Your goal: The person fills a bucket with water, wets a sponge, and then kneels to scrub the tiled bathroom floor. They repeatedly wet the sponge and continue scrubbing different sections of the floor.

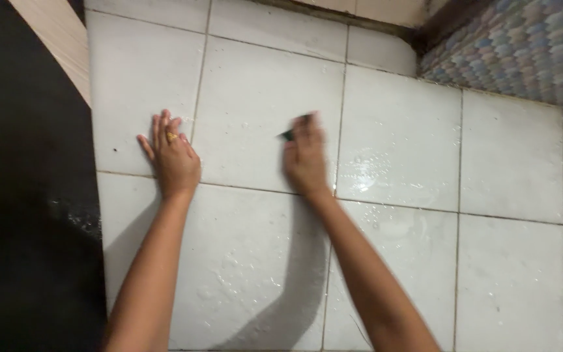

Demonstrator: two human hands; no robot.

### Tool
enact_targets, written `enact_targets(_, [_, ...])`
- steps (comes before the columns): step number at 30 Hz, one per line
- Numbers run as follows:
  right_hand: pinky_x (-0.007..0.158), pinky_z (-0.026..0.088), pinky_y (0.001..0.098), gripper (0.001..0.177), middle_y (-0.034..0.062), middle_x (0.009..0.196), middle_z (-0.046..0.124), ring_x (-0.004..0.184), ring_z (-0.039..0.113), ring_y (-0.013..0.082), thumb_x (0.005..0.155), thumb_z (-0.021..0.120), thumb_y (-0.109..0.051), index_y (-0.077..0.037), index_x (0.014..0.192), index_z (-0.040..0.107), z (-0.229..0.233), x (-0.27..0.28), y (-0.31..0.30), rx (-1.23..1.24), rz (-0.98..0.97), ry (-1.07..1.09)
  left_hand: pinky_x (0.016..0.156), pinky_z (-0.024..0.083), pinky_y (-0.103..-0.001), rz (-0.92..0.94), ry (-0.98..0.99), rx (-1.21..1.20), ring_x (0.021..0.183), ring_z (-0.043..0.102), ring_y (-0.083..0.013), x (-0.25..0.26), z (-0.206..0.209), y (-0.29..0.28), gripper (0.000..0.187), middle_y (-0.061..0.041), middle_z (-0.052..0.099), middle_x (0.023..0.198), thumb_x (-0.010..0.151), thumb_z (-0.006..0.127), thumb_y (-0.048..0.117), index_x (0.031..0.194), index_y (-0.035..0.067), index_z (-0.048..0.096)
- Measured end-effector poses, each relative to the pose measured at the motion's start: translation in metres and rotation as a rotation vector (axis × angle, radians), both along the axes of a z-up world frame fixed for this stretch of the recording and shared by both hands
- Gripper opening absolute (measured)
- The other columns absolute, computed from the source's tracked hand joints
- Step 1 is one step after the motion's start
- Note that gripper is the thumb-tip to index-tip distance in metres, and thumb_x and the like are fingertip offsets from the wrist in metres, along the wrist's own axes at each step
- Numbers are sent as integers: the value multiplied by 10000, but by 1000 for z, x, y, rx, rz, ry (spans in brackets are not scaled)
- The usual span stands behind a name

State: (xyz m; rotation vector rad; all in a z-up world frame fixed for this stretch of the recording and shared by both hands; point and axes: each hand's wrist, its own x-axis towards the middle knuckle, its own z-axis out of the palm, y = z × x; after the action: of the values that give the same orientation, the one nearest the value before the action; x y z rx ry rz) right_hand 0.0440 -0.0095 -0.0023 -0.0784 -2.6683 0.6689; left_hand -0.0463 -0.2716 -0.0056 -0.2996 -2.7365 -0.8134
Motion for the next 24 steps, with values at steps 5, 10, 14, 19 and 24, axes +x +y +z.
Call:
enact_targets(5, [1262, 97, 553, 670, 313, 1645, 242, 1560, 154, 431, 1042, 513, -311, 73, 1554, 316, 9, -31, 7, 36, -164, -152, 1219, 81, -692, 51, -49, -76, 1536, 326, -374, -5, -7, 8, 437, -204, 449, 1589, 952, 421, -85, 1361, -11, 554])
enact_targets(10, [1296, 159, 517, 600, 224, 1682, 268, 1585, 211, 365, 1001, 537, -273, -22, 1535, 425, -23, -76, -114, -17, 323, -57, 1199, 68, -700, 45, -50, -27, 1519, 322, -367, -6, -5, 8, 410, -196, 445, 1580, 947, 489, -23, 1351, 6, 550])
enact_targets(14, [1324, 178, 497, 604, 174, 1666, 349, 1586, 264, 316, 906, 539, -167, -50, 1495, 481, -36, -123, -101, -9, 367, -89, 1192, 51, -706, 63, -75, -29, 1511, 328, -332, -10, 0, 6, 383, -148, 447, 1584, 969, 514, 4, 1348, 37, 556])
enact_targets(19, [1314, 77, 502, 625, 227, 1686, 291, 1598, 205, 348, 929, 490, -118, 67, 1522, 422, -25, -129, 63, 27, -15, -85, 1205, 42, -707, 82, -78, -114, 1539, 329, -309, -10, -2, 8, 456, -133, 441, 1613, 942, 457, -61, 1377, 37, 551])
enact_targets(24, [1265, 11, 527, 705, 268, 1692, 141, 1576, 66, 392, 1024, 433, -282, 97, 1587, 243, -27, -118, 132, 134, -368, -244, 1192, 40, -719, 80, -63, -116, 1530, 313, -337, -9, -4, 13, 420, -165, 428, 1610, 983, 447, -39, 1386, 22, 544])
